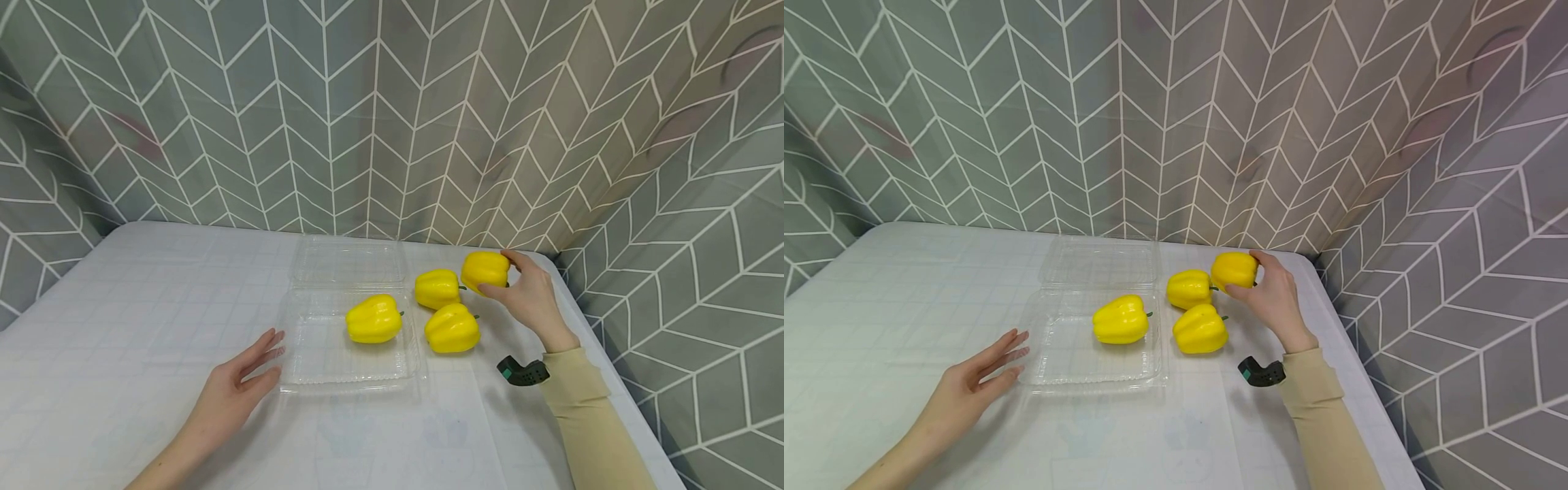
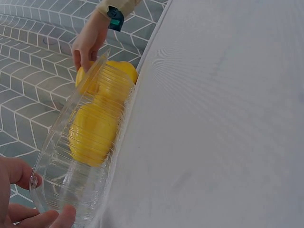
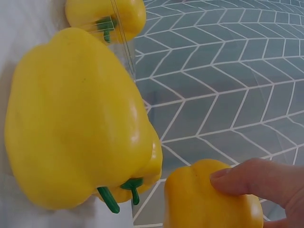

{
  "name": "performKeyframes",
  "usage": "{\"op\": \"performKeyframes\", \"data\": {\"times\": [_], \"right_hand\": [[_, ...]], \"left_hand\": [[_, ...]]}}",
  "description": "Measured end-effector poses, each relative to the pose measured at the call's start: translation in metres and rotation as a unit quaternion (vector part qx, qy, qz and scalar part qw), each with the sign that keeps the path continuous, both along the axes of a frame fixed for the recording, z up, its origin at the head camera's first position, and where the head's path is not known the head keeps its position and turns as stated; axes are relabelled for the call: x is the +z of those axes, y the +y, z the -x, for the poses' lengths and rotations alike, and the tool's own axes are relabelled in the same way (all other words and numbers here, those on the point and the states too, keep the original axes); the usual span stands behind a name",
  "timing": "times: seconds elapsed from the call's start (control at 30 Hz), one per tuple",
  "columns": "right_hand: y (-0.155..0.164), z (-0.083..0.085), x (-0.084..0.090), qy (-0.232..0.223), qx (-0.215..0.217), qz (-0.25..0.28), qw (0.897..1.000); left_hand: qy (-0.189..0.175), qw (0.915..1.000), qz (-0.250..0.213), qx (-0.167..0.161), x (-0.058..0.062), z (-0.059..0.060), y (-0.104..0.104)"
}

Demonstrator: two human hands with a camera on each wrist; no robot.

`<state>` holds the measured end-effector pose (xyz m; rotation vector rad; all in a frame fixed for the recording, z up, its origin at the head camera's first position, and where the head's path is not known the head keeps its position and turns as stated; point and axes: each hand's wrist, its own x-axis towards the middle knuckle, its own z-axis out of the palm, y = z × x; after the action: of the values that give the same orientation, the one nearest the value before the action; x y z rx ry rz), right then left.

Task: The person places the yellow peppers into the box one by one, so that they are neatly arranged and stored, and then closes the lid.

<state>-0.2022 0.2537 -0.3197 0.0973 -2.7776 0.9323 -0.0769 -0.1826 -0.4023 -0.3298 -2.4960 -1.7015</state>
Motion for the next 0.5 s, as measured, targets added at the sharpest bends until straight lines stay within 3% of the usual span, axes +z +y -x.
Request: {"op": "performKeyframes", "data": {"times": [0.5], "right_hand": [[-0.014, -0.003, 0.003, 0.017, 0.023, 0.008, 1.000]], "left_hand": [[-0.007, 0.9999, -0.007, -0.004, 0.001, 0.000, 0.000]]}}
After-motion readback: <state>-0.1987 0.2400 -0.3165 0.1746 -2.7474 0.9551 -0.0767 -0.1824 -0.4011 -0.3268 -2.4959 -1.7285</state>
